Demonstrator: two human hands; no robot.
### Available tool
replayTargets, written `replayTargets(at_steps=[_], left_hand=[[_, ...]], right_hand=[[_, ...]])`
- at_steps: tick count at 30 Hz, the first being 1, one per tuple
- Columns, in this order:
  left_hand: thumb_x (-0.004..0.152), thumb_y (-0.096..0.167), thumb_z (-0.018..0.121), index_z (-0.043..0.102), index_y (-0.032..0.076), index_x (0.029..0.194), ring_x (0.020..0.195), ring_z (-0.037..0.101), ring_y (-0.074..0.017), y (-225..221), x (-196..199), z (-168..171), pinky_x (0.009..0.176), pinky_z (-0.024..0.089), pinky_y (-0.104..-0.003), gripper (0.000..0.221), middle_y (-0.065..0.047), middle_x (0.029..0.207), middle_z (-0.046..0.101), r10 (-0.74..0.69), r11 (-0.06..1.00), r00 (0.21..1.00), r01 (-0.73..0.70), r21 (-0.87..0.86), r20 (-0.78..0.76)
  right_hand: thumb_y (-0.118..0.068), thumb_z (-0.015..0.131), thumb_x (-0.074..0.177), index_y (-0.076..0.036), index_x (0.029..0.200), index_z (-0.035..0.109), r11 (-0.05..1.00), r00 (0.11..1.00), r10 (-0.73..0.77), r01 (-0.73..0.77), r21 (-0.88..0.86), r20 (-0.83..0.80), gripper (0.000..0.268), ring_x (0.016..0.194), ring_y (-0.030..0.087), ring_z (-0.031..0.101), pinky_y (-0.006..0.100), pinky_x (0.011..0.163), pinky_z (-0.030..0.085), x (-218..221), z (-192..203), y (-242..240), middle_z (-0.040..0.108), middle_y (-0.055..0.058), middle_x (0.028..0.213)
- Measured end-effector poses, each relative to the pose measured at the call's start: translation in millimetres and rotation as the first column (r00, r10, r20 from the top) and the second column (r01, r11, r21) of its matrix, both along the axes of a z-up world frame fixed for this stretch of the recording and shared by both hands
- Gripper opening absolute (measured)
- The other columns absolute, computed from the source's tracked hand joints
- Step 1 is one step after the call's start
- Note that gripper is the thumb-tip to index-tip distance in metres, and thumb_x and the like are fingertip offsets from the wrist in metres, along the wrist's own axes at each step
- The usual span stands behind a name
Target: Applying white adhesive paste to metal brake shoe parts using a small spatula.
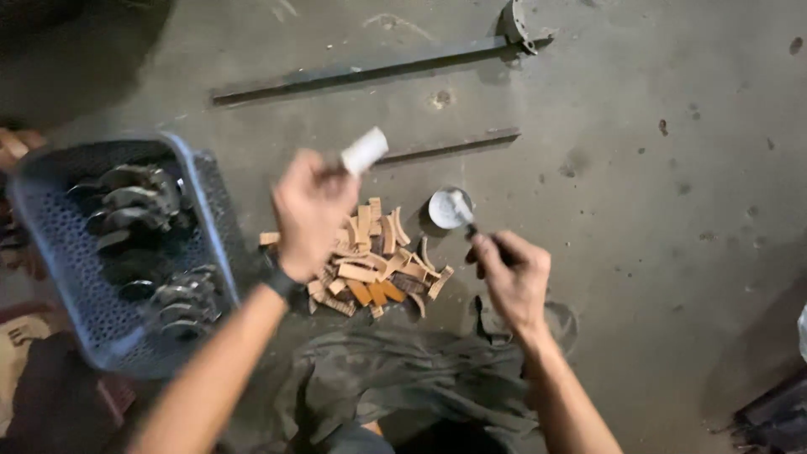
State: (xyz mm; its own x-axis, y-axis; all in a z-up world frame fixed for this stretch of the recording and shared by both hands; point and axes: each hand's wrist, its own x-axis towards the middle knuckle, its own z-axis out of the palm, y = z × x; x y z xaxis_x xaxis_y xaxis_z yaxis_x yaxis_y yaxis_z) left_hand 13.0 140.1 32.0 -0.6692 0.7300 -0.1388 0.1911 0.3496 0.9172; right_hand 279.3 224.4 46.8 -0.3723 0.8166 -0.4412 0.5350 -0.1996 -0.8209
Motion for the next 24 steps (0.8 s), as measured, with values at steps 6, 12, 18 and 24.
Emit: replayTargets(at_steps=[6, 12, 18, 24], left_hand=[[0.100, 0.010, 0.077, 0.067, 0.003, 0.098, 0.078, 0.075, -0.0141, 166, -92, -64, 0.066, 0.059, -0.028, 0.012, -0.005, 0.087, 0.076, -0.087, 0.984, 0.988, 0.105, 0.142, -0.128], [0.104, 0.014, 0.070, 0.067, 0.004, 0.094, 0.069, 0.066, -0.0150, 220, -90, -134, 0.061, 0.051, -0.030, 0.015, -0.005, 0.079, 0.070, -0.172, 0.978, 0.984, 0.176, 0.108, -0.052], [0.107, 0.018, 0.062, 0.067, 0.004, 0.089, 0.061, 0.056, -0.0160, 200, -87, -179, 0.055, 0.043, -0.033, 0.023, -0.006, 0.072, 0.064, -0.213, 0.975, 0.977, 0.212, 0.070, 0.007], [0.104, 0.017, 0.067, 0.070, 0.002, 0.092, 0.063, 0.060, -0.0145, 103, -122, -108, 0.058, 0.046, -0.032, 0.020, -0.007, 0.076, 0.068, -0.189, 0.978, 0.962, 0.203, 0.054, -0.196]], right_hand=[[-0.008, 0.071, 0.091, 0.000, 0.091, 0.074, 0.991, 0.989, 0.136, -0.136, 0.015, -0.059, 0.009, 0.061, 0.010, 0.060, 0.026, 0.056, 0.048, 2, -13, -5, 0.069, 0.004, 0.070], [-0.007, 0.073, 0.087, -0.002, 0.090, 0.074, 0.985, 0.985, 0.170, -0.170, 0.011, -0.026, 0.006, 0.058, 0.012, 0.065, 0.027, 0.054, 0.049, 15, -17, -3, 0.071, 0.005, 0.069], [-0.006, 0.074, 0.086, -0.001, 0.091, 0.073, 0.983, 0.985, 0.174, -0.174, 0.056, 0.005, 0.007, 0.059, 0.013, 0.062, 0.026, 0.056, 0.048, 11, -9, 3, 0.067, 0.004, 0.070], [-0.003, 0.078, 0.086, 0.001, 0.099, 0.074, 0.963, 0.983, 0.176, -0.182, 0.198, 0.046, 0.014, 0.064, 0.009, 0.054, 0.024, 0.058, 0.044, -18, -4, 15, 0.062, 0.002, 0.073]])
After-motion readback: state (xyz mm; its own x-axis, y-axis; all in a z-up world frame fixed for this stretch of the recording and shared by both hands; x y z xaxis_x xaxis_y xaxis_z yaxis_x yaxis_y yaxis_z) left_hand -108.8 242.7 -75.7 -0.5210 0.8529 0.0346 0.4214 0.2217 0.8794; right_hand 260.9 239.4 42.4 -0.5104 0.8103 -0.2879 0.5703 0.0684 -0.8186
